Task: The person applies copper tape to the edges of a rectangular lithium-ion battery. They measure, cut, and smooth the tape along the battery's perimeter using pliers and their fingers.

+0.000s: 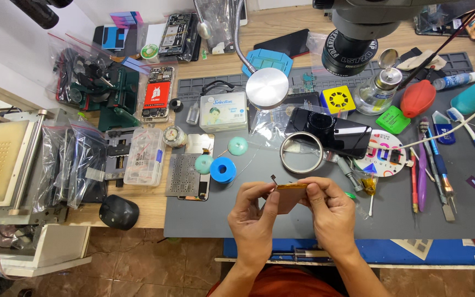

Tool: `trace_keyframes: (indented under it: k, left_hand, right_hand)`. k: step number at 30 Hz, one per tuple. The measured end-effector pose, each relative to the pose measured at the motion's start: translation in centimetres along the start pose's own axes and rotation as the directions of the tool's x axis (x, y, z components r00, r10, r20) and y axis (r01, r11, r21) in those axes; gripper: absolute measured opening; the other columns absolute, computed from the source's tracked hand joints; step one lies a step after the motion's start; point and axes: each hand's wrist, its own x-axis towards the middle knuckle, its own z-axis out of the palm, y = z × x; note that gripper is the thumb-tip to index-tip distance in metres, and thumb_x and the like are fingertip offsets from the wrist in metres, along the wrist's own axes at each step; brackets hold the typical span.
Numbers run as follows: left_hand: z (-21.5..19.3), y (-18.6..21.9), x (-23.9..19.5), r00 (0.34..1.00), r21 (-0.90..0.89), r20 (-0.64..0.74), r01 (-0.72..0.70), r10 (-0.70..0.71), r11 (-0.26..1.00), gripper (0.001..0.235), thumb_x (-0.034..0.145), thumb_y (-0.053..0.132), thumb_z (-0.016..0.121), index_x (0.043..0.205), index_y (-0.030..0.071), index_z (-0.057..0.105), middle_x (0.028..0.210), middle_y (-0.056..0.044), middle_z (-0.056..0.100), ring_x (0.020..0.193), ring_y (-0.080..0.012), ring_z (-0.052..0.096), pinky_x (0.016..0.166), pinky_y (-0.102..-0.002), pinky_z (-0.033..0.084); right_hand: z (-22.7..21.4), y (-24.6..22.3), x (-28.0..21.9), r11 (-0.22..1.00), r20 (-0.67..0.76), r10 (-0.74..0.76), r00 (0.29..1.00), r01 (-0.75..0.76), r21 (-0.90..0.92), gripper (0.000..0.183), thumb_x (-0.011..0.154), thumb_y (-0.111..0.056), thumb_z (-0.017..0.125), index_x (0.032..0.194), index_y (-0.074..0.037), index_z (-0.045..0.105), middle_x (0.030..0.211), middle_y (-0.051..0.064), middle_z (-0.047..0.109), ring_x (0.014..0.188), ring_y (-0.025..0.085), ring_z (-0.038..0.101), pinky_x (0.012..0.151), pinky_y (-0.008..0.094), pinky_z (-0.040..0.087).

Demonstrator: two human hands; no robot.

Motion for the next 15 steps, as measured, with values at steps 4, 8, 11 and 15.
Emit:
trace_keyframes:
  k: [4,8,11,15]
  left_hand:
    - [0.1,-0.3,0.0,0.999,-0.05,-0.004,0.035,-0.035,0.998,0.011,0.097,0.008,0.073,0.106,0.004,0.074,0.102,-0.008,0.066,0.098,-0.0184,0.064,0.081,-0.029,0.055]
    - [0.2,-0.1,0.3,0.996,-0.094,0.033,0.087,-0.084,0.992,0.008,0.095,0.006,0.075,0.102,0.003,0.074,0.099,-0.008,0.069,0.096,-0.0184,0.064,0.087,-0.03,0.053]
    - [0.2,0.2,0.2,0.993,-0.133,0.089,0.093,-0.081,0.987,0.009,0.095,0.008,0.076,0.103,0.004,0.076,0.099,-0.008,0.07,0.096,-0.0197,0.064,0.087,-0.031,0.054]
    - [0.2,0.2,0.1,0.964,-0.151,0.158,0.237,-0.213,0.96,0.021,0.098,0.015,0.073,0.115,0.004,0.074,0.107,-0.008,0.076,0.102,-0.0174,0.071,0.094,-0.029,0.058]
  right_hand:
    - [-0.3,0.7,-0.2,1.0,-0.019,-0.004,1.0,0.004,0.004,0.025,0.104,-0.024,0.061,0.109,-0.004,0.075,0.101,0.011,0.08,0.093,0.018,0.075,0.084,0.031,0.067]
    - [-0.7,1.3,-0.1,0.998,-0.006,-0.027,1.0,0.027,0.063,0.025,0.106,-0.024,0.059,0.11,-0.003,0.073,0.101,0.015,0.081,0.091,0.019,0.077,0.082,0.03,0.065]
    - [-0.8,1.7,0.0,0.984,0.013,0.016,1.0,-0.018,0.176,0.024,0.107,-0.023,0.059,0.11,-0.003,0.071,0.097,0.012,0.075,0.086,0.017,0.072,0.078,0.028,0.061]
    - [-0.7,1.1,0.6,0.845,0.168,0.254,0.953,-0.303,0.44,0.027,0.107,-0.027,0.059,0.111,-0.001,0.065,0.069,0.008,0.058,0.059,0.017,0.057,0.052,0.026,0.046]
